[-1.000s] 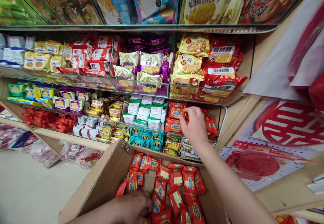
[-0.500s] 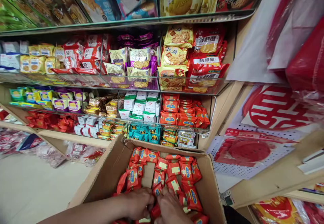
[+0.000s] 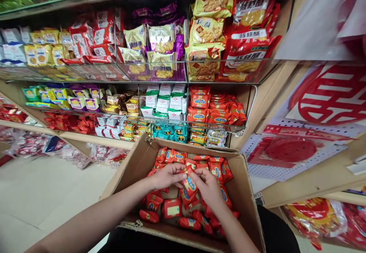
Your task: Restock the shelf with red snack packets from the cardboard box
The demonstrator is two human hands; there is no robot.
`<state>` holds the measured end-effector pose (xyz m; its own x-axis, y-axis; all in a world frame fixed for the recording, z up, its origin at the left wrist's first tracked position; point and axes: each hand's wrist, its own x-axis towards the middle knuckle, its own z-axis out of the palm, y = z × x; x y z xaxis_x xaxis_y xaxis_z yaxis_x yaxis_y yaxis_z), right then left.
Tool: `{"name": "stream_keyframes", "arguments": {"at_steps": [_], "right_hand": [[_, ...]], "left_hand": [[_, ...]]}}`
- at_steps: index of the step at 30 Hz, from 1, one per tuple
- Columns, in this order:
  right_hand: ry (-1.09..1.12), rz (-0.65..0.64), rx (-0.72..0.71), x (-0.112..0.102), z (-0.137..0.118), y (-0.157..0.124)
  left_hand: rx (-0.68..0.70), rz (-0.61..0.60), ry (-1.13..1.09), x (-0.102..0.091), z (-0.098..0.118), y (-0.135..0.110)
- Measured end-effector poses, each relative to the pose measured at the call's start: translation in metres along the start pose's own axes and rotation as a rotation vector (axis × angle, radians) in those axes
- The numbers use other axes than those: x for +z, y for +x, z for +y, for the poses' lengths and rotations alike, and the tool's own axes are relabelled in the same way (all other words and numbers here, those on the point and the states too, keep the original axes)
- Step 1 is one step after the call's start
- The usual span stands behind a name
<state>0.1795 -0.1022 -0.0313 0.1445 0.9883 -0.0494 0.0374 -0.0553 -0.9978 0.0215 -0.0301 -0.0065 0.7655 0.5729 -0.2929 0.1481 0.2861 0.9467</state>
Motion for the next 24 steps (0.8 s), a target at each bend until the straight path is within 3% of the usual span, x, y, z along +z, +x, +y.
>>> {"name": "stream_keyframes", "arguments": {"at_steps": [5, 12, 16, 21, 24], "right_hand": [[0.286, 0.093, 0.074, 0.007, -0.011, -0.007], [0.470, 0.170, 0.134, 0.013, -0.010, -0.008], [0.663, 0.288, 0.129, 0.023, -0.013, -0.008], [0.749, 0.267, 0.133, 0.028, -0.013, -0.009], [0.815, 0.343, 0.144, 0.028, -0.011, -0.009]], "left_hand": [[-0.012, 0.149, -0.274, 0.007, 0.004, -0.004], [-0.038, 0.154, -0.481, 0.004, 0.003, -0.004], [0.005, 0.147, -0.479, 0.004, 0.006, -0.005], [0.009, 0.239, -0.459, 0.005, 0.010, -0.004], [0.006, 0.258, -0.465, 0.006, 0.011, -0.003]]}}
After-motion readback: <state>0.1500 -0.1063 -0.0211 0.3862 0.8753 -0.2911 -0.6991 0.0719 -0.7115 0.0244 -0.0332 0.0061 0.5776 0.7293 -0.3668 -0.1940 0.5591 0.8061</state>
